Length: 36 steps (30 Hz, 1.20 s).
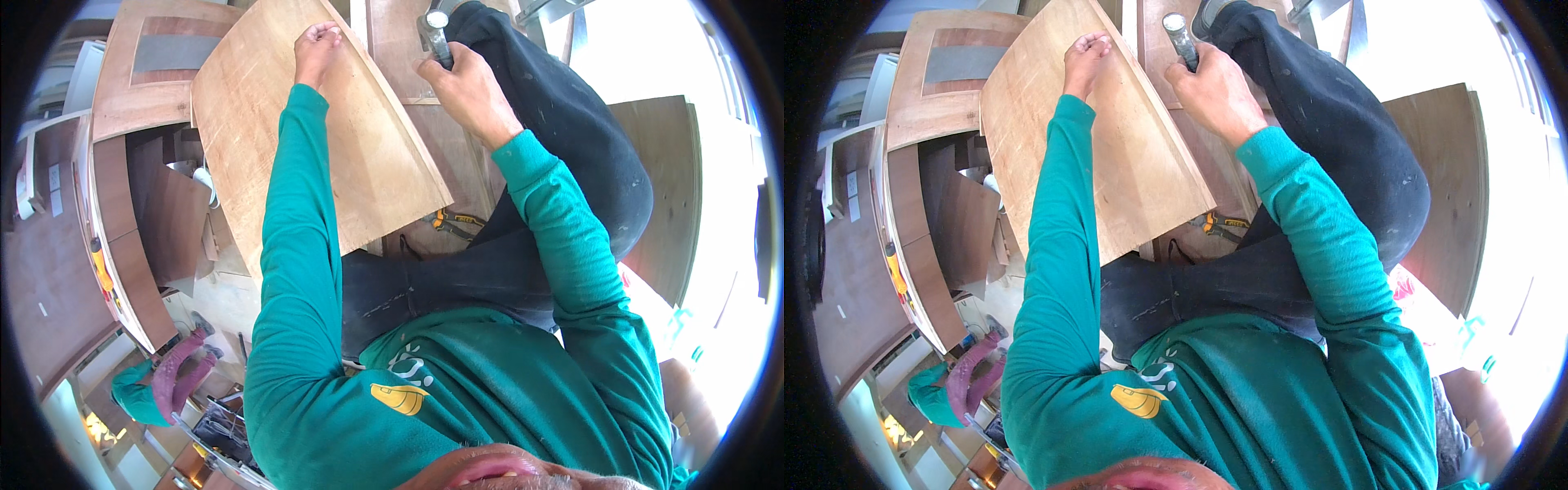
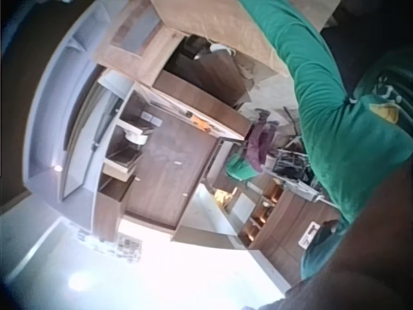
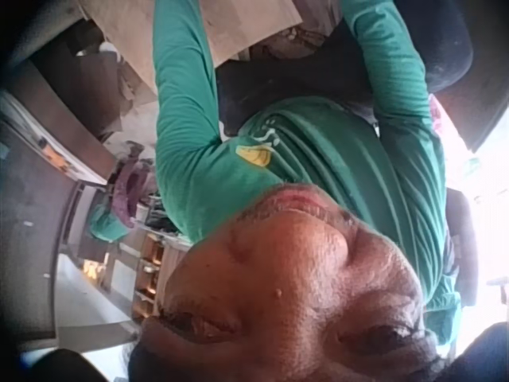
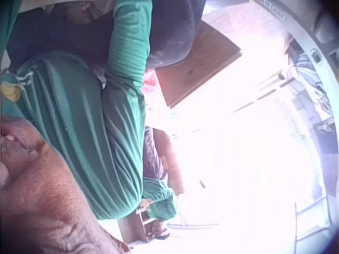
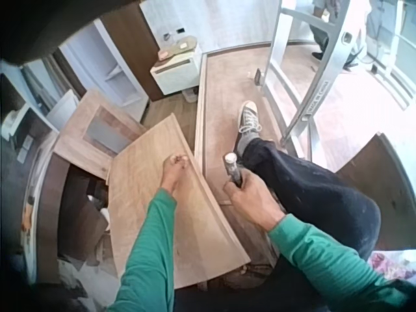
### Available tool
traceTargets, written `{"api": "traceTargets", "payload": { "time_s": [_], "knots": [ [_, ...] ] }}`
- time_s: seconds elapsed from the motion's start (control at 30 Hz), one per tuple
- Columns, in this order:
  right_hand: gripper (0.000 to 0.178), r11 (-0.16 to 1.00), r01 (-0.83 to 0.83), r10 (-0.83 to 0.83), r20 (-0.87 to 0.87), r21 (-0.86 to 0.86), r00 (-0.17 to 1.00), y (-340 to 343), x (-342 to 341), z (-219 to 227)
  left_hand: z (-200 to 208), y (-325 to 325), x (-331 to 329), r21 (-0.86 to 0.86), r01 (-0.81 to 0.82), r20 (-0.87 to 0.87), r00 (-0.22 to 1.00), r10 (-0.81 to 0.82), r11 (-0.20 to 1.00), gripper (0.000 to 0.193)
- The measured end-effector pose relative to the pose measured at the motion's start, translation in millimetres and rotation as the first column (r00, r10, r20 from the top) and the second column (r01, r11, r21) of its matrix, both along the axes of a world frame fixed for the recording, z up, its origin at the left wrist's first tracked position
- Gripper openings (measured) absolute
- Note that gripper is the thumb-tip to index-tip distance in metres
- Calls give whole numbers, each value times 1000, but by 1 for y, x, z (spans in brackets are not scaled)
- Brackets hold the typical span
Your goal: The person sits on the floor and uses a hammer to drive nails into a wooden panel, securing a thin wooden strip along its edge. The person repeatedly positions the strip and strikes it with the hammer to fasten it to the panel.
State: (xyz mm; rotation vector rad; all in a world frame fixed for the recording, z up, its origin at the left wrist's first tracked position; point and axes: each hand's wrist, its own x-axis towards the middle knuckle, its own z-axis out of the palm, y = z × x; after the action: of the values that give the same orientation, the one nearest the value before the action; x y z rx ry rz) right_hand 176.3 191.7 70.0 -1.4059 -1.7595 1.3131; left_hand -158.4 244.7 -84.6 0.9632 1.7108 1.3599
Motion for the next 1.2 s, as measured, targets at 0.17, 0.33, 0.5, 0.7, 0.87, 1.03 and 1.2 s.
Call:
{"api": "traceTargets", "payload": {
  "time_s": [0.17,0.33,0.5,0.7,0.87,1.03,1.2],
  "knots": [
    [41,999,1,-1,-10,36,1000,1,0,-2,-3,10,1,-104,-19,-353,936,-19,994,22],
    [42,1000,-15,15,-2,6,1000,1,1,5,-12,12,0,-113,-82,-348,937,38,990,21],
    [45,1000,0,1,-11,16,1000,4,2,-3,-8,13,10,-179,-52,-368,929,-18,982,21],
    [43,997,17,-17,-2,76,1000,2,-1,-10,-16,16,1,-150,-50,-349,937,-6,987,21],
    [44,996,11,-9,-19,86,1000,4,1,-12,-15,17,2,-186,-62,-384,923,-14,981,21],
    [50,1000,15,-14,-19,8,1000,5,2,-3,-12,18,4,-200,-82,-404,915,-6,976,21],
    [51,1000,23,-23,37,-6,999,7,2,-7,-12,19,1,-220,-49,-445,894,-56,974,24]
  ]
}}
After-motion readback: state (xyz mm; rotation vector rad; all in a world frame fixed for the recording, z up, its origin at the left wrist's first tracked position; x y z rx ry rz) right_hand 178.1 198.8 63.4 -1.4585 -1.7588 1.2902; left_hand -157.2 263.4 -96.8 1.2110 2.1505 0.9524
